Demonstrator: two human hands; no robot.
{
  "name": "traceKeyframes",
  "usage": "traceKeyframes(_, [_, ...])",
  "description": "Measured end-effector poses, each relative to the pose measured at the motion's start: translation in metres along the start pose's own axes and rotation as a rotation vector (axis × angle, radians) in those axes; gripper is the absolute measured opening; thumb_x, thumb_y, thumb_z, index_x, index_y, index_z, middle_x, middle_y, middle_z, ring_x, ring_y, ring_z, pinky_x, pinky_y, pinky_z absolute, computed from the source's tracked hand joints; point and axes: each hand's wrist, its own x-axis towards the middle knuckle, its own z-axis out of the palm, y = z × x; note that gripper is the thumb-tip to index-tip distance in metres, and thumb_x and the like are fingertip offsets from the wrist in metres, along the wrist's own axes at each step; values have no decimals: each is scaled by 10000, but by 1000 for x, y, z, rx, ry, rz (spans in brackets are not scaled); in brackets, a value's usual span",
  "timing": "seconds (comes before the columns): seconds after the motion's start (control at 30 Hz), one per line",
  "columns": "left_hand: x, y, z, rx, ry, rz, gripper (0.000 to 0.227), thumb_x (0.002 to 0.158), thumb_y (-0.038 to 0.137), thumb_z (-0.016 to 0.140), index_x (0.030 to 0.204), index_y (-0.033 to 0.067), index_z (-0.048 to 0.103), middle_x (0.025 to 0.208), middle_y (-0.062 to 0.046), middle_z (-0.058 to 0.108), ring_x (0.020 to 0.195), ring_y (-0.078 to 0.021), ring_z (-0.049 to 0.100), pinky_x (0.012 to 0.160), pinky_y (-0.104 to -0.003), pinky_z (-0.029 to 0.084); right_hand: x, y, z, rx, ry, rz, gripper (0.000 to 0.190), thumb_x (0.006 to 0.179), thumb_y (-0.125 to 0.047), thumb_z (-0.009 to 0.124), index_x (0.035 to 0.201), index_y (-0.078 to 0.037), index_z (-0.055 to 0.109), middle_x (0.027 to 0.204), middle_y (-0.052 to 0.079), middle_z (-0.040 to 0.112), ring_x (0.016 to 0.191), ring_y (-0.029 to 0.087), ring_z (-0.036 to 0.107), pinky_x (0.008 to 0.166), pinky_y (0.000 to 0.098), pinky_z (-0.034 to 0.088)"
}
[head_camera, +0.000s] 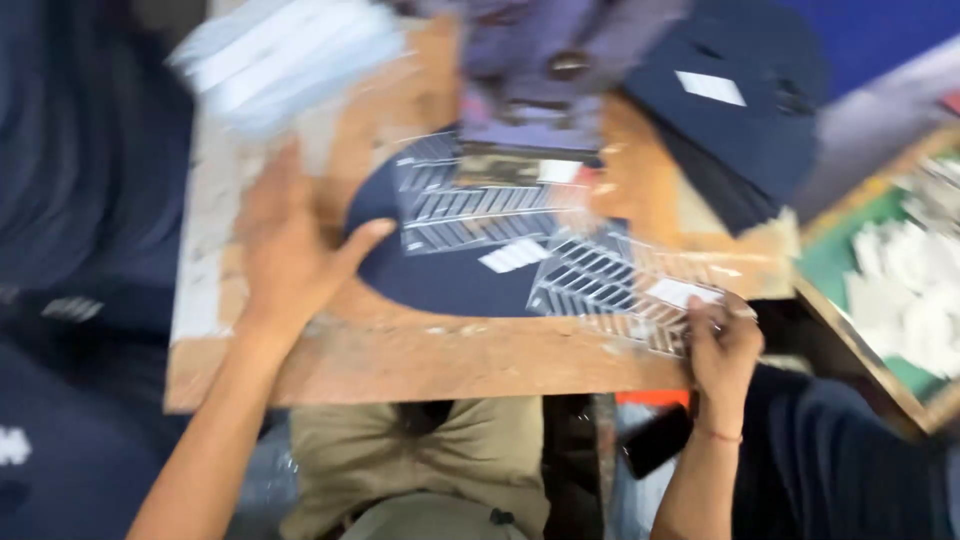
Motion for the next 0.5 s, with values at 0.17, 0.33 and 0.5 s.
traceKeyframes(0.17, [77,59,76,-45,-290,6,1127,721,643,868,1473,-79,442,1308,-313,568,1216,-492,526,984,-594,389,21,-14,-43,81,-185,420,279,973,-211,751,1111,26,701,790,133,659,677,181,573,607,371,458])
traceKeyframes(0.33, [84,56,102,83,-365,-52,952,585,633,916,1249,27,601,1062,-240,692,985,-456,666,929,-581,466,69,-77,-29,-416,6,-235,621,938,-268,838,1432,16,589,1383,272,644,1308,439,577,1106,505,454])
traceKeyframes(0.5, [53,43,46,10,-334,-106,825,698,545,888,1322,85,607,1092,-232,701,972,-421,686,818,-510,534,180,-77,51,-338,-22,-580,775,841,-324,891,1456,30,577,1461,364,539,1364,527,467,1139,532,365])
